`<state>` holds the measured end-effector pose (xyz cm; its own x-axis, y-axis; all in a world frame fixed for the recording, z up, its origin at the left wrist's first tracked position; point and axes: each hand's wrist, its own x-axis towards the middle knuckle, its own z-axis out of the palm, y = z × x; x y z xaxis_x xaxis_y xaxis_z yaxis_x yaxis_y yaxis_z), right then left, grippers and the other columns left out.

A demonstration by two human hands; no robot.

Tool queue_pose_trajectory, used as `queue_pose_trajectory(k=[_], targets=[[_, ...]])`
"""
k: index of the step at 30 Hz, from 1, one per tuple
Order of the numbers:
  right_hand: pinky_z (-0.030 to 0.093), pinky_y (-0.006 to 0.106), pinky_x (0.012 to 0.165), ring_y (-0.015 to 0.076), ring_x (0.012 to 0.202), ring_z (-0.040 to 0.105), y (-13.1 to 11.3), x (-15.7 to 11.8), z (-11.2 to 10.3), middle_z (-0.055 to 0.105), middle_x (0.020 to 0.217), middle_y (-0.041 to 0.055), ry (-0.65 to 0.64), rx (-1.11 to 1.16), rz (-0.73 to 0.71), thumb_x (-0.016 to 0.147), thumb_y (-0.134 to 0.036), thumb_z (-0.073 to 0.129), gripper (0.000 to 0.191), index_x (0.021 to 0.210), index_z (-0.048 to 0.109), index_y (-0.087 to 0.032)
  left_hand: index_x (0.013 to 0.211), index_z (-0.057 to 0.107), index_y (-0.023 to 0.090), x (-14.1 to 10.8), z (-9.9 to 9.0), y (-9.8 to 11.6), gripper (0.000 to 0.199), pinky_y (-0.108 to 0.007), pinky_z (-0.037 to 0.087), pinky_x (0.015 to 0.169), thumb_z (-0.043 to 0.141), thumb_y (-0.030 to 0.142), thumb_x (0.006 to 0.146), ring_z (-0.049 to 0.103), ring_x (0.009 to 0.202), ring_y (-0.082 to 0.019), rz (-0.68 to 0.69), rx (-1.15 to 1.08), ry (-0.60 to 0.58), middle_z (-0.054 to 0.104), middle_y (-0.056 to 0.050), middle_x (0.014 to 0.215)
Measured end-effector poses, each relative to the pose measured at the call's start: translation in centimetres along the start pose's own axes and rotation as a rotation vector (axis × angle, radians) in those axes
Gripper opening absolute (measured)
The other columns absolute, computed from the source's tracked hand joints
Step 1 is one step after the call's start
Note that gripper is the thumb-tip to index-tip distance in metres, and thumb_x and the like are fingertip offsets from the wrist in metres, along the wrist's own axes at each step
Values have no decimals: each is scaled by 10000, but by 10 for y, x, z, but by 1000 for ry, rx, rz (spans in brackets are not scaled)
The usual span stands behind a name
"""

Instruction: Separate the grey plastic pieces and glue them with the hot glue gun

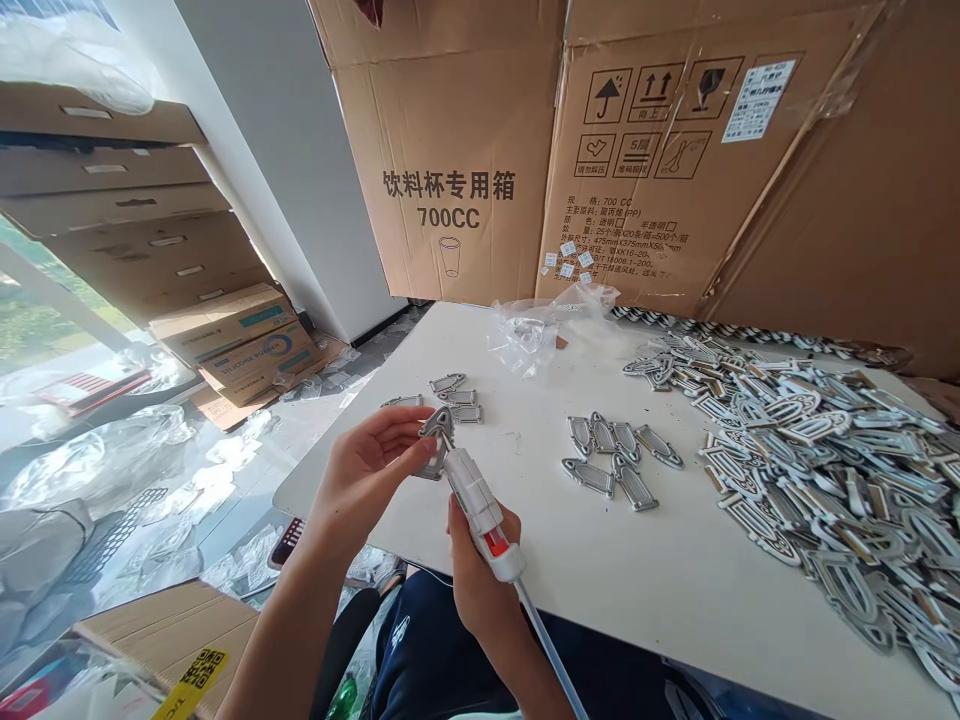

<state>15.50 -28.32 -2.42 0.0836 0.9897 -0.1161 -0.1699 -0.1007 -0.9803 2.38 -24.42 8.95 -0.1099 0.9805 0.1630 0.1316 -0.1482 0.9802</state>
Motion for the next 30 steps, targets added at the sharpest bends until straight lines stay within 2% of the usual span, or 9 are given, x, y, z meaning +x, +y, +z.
queue_pose_trajectory(k=[5, 10, 15, 22, 26, 28, 30], targets=[[326, 212, 462, 112, 551, 458, 2, 0, 0, 494, 642, 17, 7, 20, 2, 898, -804, 708, 673, 791, 553, -159, 1155, 790, 219, 0, 1, -1, 311, -336, 640, 855, 821, 343, 871, 753, 926, -212, 20, 18, 9, 794, -54, 953], [435, 218, 533, 131, 624, 537, 0, 0, -2, 583, 736, 53, 11, 31, -14, 882, -832, 725, 702, 816, 605, -144, 1133, 795, 226, -1, 2, 1, 288, -359, 657, 839, 821, 341, 871, 755, 891, -217, 53, 58, 37, 789, -52, 924], [394, 212, 506, 121, 593, 502, -2, 0, -4, 556, 714, 49, -16, -30, 2, 917, -853, 660, 729, 762, 629, -142, 1128, 791, 233, -2, 4, 4, 264, -359, 658, 851, 807, 326, 882, 751, 894, -210, 88, 124, 62, 788, -42, 946], [391, 204, 495, 103, 594, 479, -8, 0, -2, 584, 840, 57, -13, 7, -11, 898, -863, 672, 739, 1034, 757, -141, 1128, 790, 269, -4, 2, 3, 205, -356, 643, 868, 759, 300, 928, 750, 904, -201, 206, 270, 98, 806, -29, 1092], [375, 198, 483, 95, 583, 455, -14, 1, -1, 554, 819, 41, -45, 21, 17, 877, -856, 707, 739, 1071, 752, -144, 1121, 804, 298, 0, -5, 0, 180, -363, 618, 866, 724, 304, 960, 746, 892, -218, 332, 458, 79, 814, -27, 1039], [349, 192, 468, 83, 564, 421, -17, 1, 1, 537, 802, 28, -46, 69, 37, 857, -842, 740, 736, 1092, 744, -145, 1122, 801, 293, 4, -7, -3, 174, -368, 614, 898, 710, 322, 976, 747, 921, -223, 350, 431, 65, 813, -35, 1047], [306, 175, 456, 61, 542, 361, -21, 1, 1, 511, 785, 9, -70, 136, 45, 856, -826, 753, 734, 1146, 739, -152, 1145, 780, 272, 11, -7, -11, 189, -371, 614, 939, 705, 336, 984, 752, 970, -219, 318, 312, 53, 807, -44, 1098]])
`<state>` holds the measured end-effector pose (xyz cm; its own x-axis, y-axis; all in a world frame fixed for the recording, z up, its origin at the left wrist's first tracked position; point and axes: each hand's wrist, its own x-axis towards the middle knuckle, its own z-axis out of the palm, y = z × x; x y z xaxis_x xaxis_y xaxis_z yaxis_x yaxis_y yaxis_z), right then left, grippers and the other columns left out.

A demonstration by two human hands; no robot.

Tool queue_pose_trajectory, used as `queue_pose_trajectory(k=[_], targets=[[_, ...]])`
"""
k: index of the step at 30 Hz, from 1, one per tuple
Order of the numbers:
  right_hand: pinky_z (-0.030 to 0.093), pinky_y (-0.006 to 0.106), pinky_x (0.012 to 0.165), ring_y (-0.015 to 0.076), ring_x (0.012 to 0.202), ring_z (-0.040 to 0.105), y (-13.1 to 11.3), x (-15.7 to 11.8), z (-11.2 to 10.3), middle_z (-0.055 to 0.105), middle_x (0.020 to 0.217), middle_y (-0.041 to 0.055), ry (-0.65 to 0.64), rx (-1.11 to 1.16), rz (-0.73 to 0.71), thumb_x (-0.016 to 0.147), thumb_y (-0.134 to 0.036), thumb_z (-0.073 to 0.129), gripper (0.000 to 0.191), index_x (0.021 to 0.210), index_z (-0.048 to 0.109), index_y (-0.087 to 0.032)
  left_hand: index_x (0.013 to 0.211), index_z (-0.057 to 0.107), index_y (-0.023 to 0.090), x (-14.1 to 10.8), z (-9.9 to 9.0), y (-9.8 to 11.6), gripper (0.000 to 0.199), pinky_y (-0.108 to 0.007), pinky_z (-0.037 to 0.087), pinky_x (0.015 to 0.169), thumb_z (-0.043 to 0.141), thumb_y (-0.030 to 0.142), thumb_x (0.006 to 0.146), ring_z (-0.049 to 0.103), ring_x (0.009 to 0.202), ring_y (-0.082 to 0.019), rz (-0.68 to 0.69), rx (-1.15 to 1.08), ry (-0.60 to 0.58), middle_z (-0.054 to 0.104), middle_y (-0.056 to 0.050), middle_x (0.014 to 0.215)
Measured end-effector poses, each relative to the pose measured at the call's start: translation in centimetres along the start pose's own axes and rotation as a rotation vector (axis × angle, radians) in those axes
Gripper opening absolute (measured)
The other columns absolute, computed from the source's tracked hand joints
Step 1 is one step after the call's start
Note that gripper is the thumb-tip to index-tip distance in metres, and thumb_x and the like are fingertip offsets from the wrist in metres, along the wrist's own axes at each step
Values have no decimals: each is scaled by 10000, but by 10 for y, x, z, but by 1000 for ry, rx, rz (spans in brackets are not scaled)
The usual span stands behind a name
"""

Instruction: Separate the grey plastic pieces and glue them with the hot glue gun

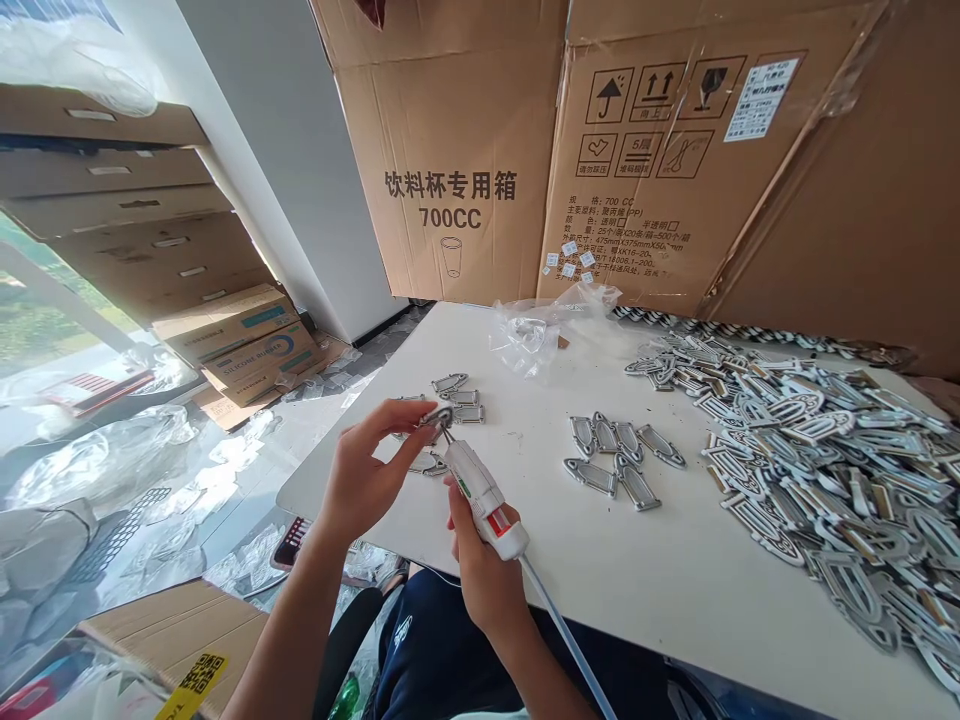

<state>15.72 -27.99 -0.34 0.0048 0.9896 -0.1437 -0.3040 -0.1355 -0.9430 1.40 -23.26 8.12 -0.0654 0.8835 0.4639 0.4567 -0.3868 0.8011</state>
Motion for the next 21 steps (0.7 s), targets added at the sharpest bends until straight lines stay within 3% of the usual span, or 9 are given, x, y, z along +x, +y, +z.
queue_pose_trajectory(k=[5, 8, 15, 18, 21], targets=[[237, 154, 451, 24, 504, 288, -4, 0, -5, 492, 780, -13, -88, 72, -112, 978, -721, 691, 592, 1123, 712, -148, 1208, 725, 214, 8, 13, -37, 332, -391, 629, 920, 761, 376, 921, 764, 978, -224, -221, -159, 84, 786, -74, 1097], [259, 150, 457, 20, 503, 309, 1, -1, -9, 493, 795, -17, -88, 78, -196, 1034, -663, 655, 513, 1111, 688, -158, 1180, 742, 203, 7, 22, -54, 355, -390, 638, 853, 769, 402, 886, 766, 870, -214, -305, -110, 6, 772, -73, 1049], [291, 154, 462, 22, 511, 321, 11, 1, -10, 491, 818, -20, -83, 134, -252, 1078, -618, 620, 462, 1099, 637, -158, 1160, 735, 250, 1, 49, -51, 245, -335, 615, 784, 661, 330, 940, 745, 862, -210, -187, 168, -236, 781, -37, 942], [299, 154, 461, 18, 497, 329, 15, 5, -10, 497, 834, -21, -107, 213, -290, 1089, -597, 613, 432, 1089, 623, -165, 1089, 747, 244, 10, 56, -49, 192, -405, 598, 830, 658, 288, 925, 729, 899, -261, -129, 261, -263, 788, -63, 969], [287, 153, 462, 23, 474, 325, 18, 7, -10, 481, 764, -34, -90, 300, -322, 1102, -575, 603, 421, 1016, 595, -163, 1091, 749, 222, 24, 59, -48, 198, -497, 546, 954, 641, 243, 927, 675, 1079, -335, -31, 339, -272, 775, -113, 1082]])
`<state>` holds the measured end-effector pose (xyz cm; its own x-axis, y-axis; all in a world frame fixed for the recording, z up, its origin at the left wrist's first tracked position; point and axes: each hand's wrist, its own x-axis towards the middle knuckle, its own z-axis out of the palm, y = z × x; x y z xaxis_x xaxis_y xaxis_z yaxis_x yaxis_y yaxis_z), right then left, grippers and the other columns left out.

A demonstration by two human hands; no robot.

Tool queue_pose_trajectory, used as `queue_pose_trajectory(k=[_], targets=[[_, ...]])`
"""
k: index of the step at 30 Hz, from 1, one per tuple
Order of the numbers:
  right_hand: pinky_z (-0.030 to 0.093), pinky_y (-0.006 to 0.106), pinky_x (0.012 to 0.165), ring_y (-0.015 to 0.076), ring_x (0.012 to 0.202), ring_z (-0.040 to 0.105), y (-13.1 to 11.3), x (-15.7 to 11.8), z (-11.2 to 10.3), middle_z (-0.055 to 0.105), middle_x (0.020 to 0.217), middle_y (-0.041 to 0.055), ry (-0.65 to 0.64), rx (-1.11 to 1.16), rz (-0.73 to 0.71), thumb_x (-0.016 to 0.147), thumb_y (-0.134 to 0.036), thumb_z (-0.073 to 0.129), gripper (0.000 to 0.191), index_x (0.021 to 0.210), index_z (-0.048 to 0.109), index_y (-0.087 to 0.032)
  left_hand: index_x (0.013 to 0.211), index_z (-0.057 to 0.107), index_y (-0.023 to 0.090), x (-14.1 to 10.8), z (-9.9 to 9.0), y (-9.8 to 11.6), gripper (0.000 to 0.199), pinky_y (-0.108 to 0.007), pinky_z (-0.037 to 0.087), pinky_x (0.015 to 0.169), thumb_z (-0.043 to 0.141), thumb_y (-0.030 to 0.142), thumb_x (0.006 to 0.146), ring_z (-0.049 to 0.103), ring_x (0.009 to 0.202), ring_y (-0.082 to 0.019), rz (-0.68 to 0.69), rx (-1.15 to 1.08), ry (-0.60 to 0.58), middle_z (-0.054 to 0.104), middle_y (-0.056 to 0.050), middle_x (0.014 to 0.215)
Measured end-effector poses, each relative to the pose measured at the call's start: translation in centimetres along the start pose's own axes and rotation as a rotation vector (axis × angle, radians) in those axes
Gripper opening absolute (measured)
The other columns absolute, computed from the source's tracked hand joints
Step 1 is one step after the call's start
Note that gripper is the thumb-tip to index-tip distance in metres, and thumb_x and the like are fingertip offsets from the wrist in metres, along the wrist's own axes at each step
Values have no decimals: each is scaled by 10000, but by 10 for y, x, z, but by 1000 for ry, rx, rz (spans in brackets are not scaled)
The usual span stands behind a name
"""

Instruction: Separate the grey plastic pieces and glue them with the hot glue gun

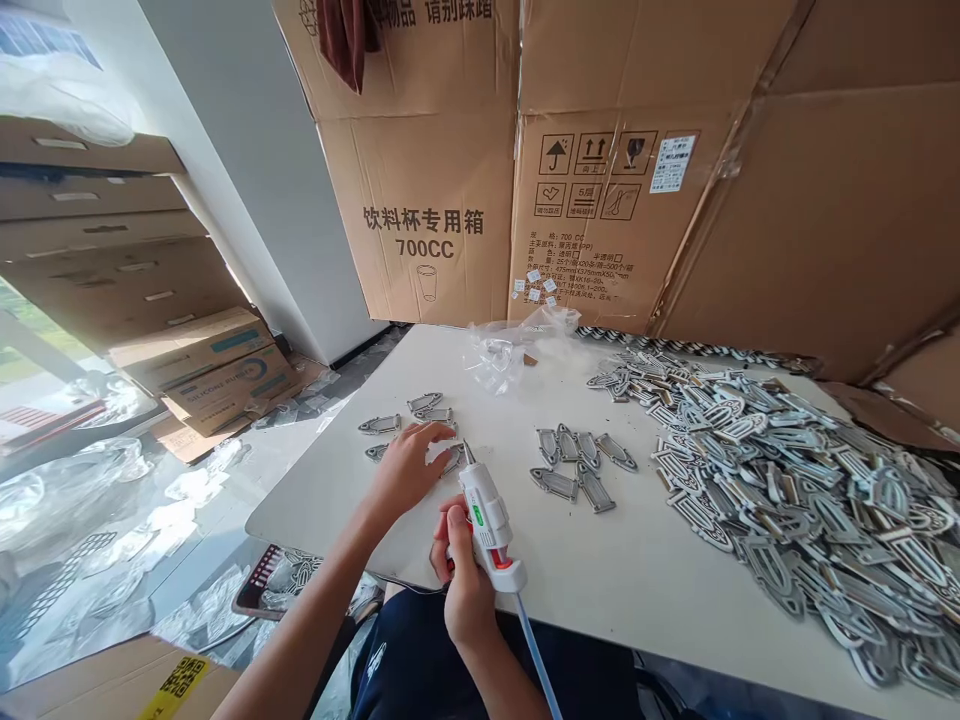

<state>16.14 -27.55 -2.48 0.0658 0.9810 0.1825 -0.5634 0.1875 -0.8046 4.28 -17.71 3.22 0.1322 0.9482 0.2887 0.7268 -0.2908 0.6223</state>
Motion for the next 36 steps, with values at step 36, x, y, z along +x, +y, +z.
queue_pose_trajectory(k=[36], targets=[[360, 163, 512, 78, 458, 344, 0, -4, 0, 437, 573, -41, -23, 120, -200, 1168, -509, 435, 391, 974, 561, -194, 1381, 640, 219, 20, 80, 52, 707, -520, 349, 1268, 791, 657, 847, 494, 1478, -365, 793, 38, -476, 652, -114, 1491]])
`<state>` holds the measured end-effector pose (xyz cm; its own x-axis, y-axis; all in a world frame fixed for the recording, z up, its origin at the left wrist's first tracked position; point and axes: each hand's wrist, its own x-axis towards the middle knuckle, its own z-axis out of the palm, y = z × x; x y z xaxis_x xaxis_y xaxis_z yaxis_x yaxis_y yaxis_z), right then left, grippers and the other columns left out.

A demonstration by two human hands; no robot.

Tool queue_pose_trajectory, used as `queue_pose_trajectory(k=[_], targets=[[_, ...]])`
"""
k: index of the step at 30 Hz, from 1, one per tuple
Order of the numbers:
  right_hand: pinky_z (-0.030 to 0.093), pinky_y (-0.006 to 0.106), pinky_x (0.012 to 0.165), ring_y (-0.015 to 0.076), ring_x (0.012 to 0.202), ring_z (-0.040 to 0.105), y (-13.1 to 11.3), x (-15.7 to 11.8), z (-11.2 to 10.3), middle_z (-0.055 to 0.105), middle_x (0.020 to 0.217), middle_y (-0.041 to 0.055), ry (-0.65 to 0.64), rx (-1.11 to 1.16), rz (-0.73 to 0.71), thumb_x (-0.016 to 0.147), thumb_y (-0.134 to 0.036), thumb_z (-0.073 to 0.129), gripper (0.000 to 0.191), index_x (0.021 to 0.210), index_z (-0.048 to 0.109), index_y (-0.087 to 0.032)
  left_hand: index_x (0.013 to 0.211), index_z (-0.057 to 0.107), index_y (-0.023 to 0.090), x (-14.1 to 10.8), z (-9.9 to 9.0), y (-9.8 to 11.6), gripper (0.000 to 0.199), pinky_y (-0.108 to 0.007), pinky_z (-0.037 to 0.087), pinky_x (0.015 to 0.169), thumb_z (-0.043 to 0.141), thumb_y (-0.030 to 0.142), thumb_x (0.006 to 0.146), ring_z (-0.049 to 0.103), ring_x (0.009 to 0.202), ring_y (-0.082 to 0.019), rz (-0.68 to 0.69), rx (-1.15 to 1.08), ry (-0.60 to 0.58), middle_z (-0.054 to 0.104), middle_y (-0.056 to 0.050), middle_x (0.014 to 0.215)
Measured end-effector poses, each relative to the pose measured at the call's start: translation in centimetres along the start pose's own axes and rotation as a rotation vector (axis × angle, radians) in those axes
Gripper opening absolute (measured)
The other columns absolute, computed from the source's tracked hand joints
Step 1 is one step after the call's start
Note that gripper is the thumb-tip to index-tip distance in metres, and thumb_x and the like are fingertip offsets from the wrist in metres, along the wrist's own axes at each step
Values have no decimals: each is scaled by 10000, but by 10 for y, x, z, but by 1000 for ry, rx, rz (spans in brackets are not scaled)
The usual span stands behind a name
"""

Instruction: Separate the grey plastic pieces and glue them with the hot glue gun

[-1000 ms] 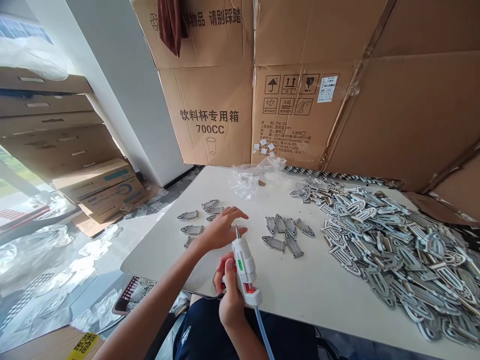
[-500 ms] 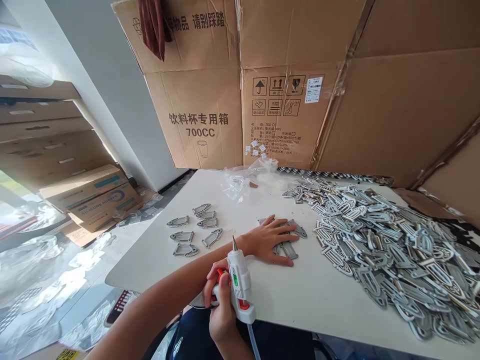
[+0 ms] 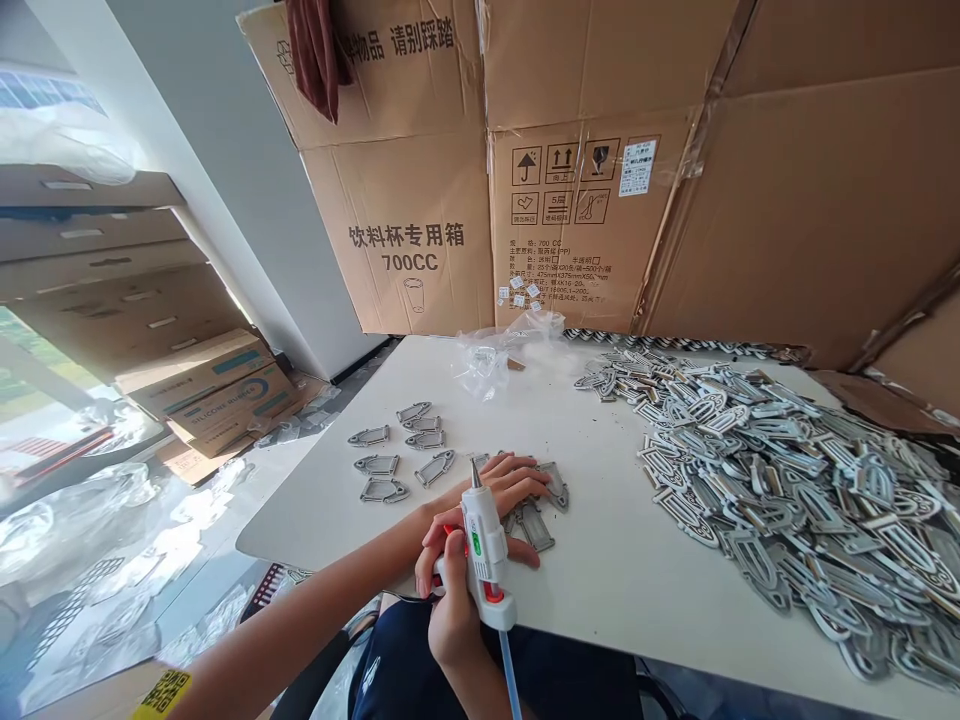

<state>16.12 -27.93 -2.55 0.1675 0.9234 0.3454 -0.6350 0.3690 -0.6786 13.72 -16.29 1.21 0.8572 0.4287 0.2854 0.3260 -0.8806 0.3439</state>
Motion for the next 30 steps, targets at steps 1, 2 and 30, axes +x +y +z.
queue_pose_trajectory(k=[1, 2, 30], targets=[[368, 165, 524, 77, 466, 356, 0, -2, -1, 451, 585, -38, -12, -6, 0, 1167, -503, 447, 378, 988, 568, -192, 1377, 640, 230, -5, -3, 1, 669, -496, 385, 1241, 795, 618, 855, 523, 1445, -350, -1, -1, 5, 672, -106, 1456], [376, 169, 537, 76, 474, 370, 1, -3, -2, 467, 602, -36, -29, -14, 1, 1166, -493, 458, 361, 1007, 577, -191, 1364, 649, 250, -9, -7, 3, 602, -476, 413, 1213, 792, 565, 871, 549, 1411, -334, -4, -3, 12, 686, -92, 1428], [369, 179, 509, 63, 505, 425, 7, -8, -10, 520, 831, -12, -148, -149, -118, 1180, -367, 403, 259, 1123, 617, -234, 1126, 745, 266, -20, 0, -12, 199, -379, 419, 949, 728, 377, 962, 620, 1039, -236, 23, -24, 74, 734, -43, 995]])
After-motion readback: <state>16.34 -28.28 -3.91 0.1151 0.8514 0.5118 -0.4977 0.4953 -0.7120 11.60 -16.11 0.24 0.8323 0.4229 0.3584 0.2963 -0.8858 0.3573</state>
